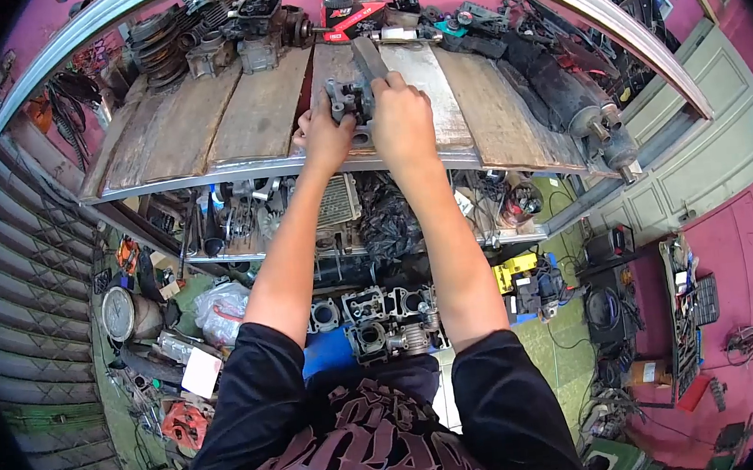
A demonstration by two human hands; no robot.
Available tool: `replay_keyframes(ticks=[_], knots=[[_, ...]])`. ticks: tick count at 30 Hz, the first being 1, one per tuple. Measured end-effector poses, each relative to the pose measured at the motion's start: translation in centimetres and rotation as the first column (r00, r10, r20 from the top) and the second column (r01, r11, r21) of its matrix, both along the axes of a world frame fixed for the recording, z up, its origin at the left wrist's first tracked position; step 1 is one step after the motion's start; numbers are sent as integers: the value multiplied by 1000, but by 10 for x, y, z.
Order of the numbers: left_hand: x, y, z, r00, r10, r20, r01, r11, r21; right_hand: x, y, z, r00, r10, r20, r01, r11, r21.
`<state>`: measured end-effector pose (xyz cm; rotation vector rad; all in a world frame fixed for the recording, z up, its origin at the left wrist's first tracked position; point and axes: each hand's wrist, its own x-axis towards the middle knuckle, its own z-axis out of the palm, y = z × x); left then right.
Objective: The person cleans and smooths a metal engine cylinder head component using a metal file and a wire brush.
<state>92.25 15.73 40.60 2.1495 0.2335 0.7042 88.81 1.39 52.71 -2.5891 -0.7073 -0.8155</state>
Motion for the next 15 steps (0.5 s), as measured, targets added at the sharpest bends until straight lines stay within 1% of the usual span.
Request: replay_keyframes(ticks=[2,3,5,9,13,15], knots=[[-6,-2,7,1000,5,-20,-5,1000,-3,-27,-12,0,998,15,-65,-16,1000,-10],[-8,-3,8,999,9,-44,-10,1000,-6,-38,-19,-7,998,17,-66,-18,1000,-13],[-7,-3,6,999,12,-48,-12,1000,-1,-60,-32,-23,996,41,75,-39,999,-28],[-7,-4,9,998,10,-64,-10,1000,-10,-93,-42,-26,999,2,42,1,998,-55],[-5,-4,8,999,28,-33,-28,999,19,-68,-32,-18,998,-12,67,15,999,-50],[-6,-3,7,999,17,-34,-16,1000,26,-44,-18,-7,996,53,77,-50,998,-44]])
